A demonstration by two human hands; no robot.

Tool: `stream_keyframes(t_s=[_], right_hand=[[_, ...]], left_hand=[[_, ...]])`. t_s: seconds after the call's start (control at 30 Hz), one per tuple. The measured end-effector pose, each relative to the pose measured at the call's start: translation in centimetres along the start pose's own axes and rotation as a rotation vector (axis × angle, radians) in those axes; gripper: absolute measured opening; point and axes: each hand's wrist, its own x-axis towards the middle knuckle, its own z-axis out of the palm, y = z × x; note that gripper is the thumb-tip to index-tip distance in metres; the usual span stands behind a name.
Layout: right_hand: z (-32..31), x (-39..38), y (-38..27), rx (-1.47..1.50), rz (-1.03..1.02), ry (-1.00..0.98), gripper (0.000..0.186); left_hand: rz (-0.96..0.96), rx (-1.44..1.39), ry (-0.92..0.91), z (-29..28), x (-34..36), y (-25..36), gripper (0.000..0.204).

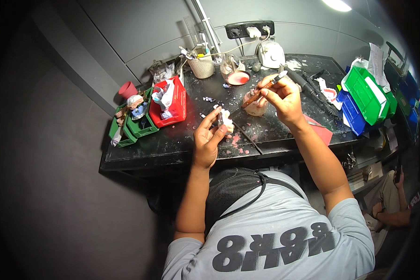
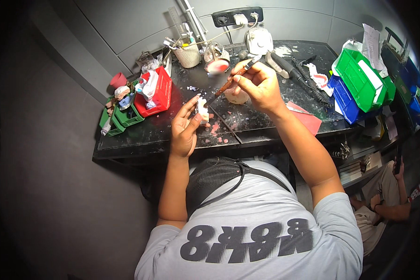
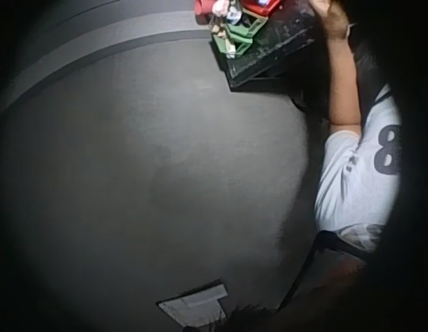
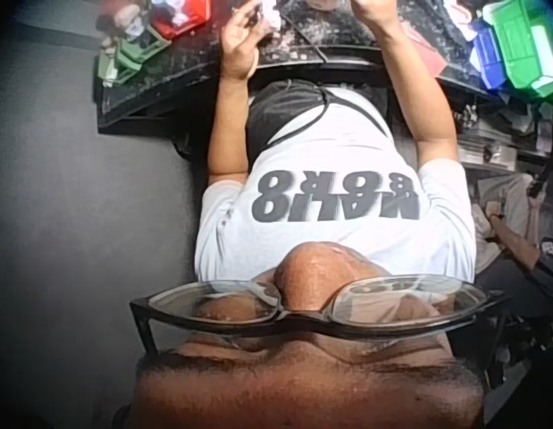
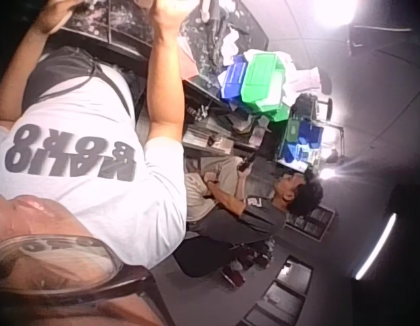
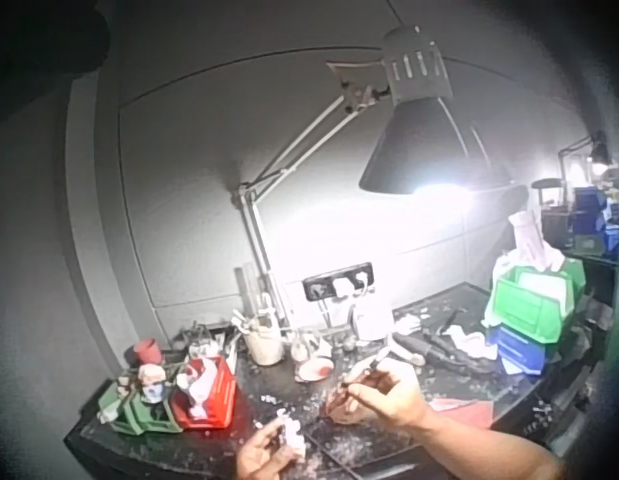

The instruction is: The person carves wax on a dental cast using a carving tool heated over an alcohol burner. The person then heats a strip of pink wax over the burner flame and shapes it onto the dental cast by hand.

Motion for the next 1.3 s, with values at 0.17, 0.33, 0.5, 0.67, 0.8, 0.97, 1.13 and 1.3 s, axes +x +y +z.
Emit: stream_keyframes(t_s=[0.17, 0.33, 0.5, 0.67, 0.8, 0.97, 1.13, 1.3], right_hand=[[0.63, -0.03, 0.06, 0.023, 0.02, -0.014, 0.013], [0.63, 0.05, 0.64, -0.014, 0.015, 0.026, 0.014], [0.79, 0.0, 0.33, 0.008, 0.017, 0.034, 0.014], [0.24, -0.03, 0.57, -0.03, 0.048, 0.028, 0.014], [0.22, 0.03, 0.54, -0.022, 0.062, 0.053, 0.014], [0.22, 0.03, 0.39, -0.005, -0.005, 0.016, 0.014], [0.27, 0.02, 0.13, -0.004, -0.019, 0.012, 0.014], [-0.02, 0.39, -0.09, -0.022, -0.053, 0.048, 0.013]], left_hand=[[0.008, 0.001, 0.003, -0.03, -0.04, -0.08, 0.051], [-0.009, 0.007, -0.01, -0.25, 0.01, -0.13, 0.051], [-0.003, 0.007, -0.001, -0.09, -0.06, -0.04, 0.051], [-0.008, -0.001, 0.003, 0.02, -0.05, 0.0, 0.051], [-0.008, 0.006, 0.003, -0.02, -0.09, 0.05, 0.051], [-0.006, 0.006, -0.002, -0.06, -0.06, -0.02, 0.051], [-0.008, -0.003, 0.003, -0.04, -0.03, -0.02, 0.051], [0.004, -0.004, 0.0, -0.24, -0.01, -0.11, 0.051]])
